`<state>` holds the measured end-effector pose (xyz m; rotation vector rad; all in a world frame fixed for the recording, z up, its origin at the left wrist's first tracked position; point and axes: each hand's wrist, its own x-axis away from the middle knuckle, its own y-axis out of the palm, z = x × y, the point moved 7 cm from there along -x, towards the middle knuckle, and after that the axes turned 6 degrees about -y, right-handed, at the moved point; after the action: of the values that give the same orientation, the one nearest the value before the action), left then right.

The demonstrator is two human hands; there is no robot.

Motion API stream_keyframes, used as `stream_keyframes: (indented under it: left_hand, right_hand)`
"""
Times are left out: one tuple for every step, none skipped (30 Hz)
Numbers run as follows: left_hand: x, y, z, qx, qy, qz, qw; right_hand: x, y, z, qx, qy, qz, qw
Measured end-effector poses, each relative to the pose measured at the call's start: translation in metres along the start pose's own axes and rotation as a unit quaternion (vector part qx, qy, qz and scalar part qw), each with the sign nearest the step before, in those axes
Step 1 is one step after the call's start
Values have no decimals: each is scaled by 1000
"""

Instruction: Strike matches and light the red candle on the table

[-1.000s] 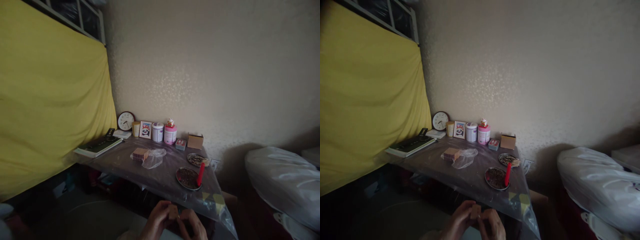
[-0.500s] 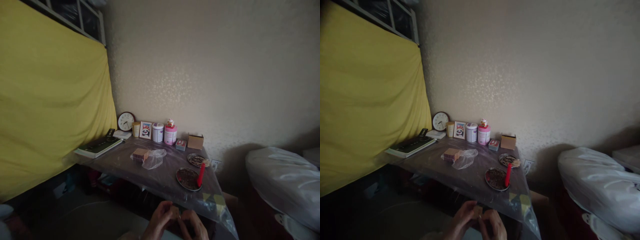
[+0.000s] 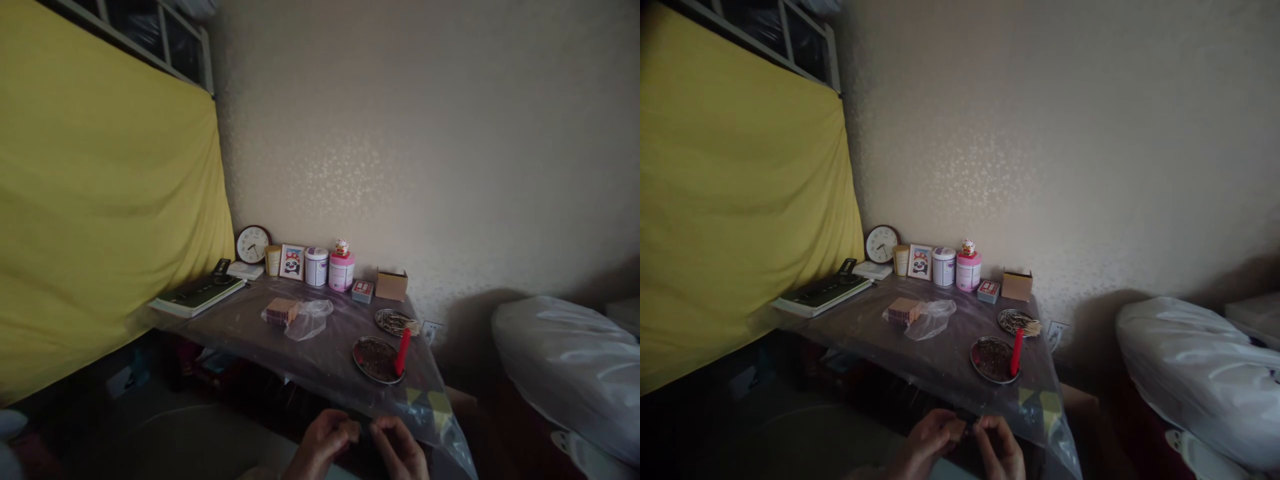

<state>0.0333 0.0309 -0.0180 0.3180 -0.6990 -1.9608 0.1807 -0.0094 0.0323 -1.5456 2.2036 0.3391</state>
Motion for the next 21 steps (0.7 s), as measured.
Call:
stream_keyframes:
  left_hand:
    - [1, 1, 0, 11, -8, 4, 1000]
    - [2, 1, 1, 19, -17, 8, 1000]
    - [3, 1, 1, 25, -25, 13, 999]
    - [4, 1, 1, 29, -33, 18, 999]
    - [4, 1, 0, 33, -41, 21, 998]
    - [4, 1, 0, 38, -48, 22, 998]
    - [4, 1, -1, 42, -53, 21, 998]
    - [4, 1, -2, 43, -55, 15, 997]
    - [3, 2, -2, 43, -56, 9, 997]
    - [3, 3, -2, 41, -56, 4, 998]
    - [3, 5, -1, 39, -55, 0, 998]
    - [3, 6, -1, 38, -55, -2, 998]
    - [3, 8, 0, 39, -55, -4, 998]
    - [4, 10, 1, 42, -58, -6, 997]
    - [5, 12, 2, 46, -60, -8, 997]
    - [6, 13, 2, 49, -61, -12, 997]
    - [6, 15, 3, 52, -62, -17, 997]
    - [7, 16, 4, 56, -61, -22, 996]
    - [8, 16, 4, 59, -58, -25, 996]
    - [8, 16, 5, 62, -54, -28, 996]
    - [9, 16, 5, 63, -53, -31, 996]
  right_hand:
    - [-2, -3, 2, -21, 19, 7, 1000]
    - [-3, -6, 5, -43, 38, 10, 998]
    - [-5, -9, 7, -64, 57, 11, 996]
    - [-6, -11, 10, -84, 74, 11, 994]
    - [-6, -12, 12, -103, 90, 11, 991]
    - [-7, -13, 13, -118, 102, 13, 988]
    - [-7, -14, 14, -132, 111, 17, 985]
    - [-7, -14, 15, -142, 116, 22, 983]
    - [-7, -14, 15, -152, 119, 25, 981]
    - [-6, -13, 15, -161, 123, 28, 979]
    - [-5, -11, 16, -168, 129, 29, 977]
    - [-4, -9, 17, -173, 138, 33, 975]
    - [-3, -7, 18, -178, 147, 40, 972]
    - [-1, -6, 19, -182, 154, 50, 970]
    - [0, -5, 20, -186, 158, 60, 968]
    - [0, -4, 21, -186, 157, 64, 968]
    - [0, -2, 21, -183, 152, 57, 970]
    - [0, -1, 21, -173, 140, 45, 974]
    - [-1, 0, 21, -154, 125, 26, 980]
    - [-1, 1, 20, -127, 106, 10, 986]
    - [-2, 0, 18, -95, 82, 2, 992]
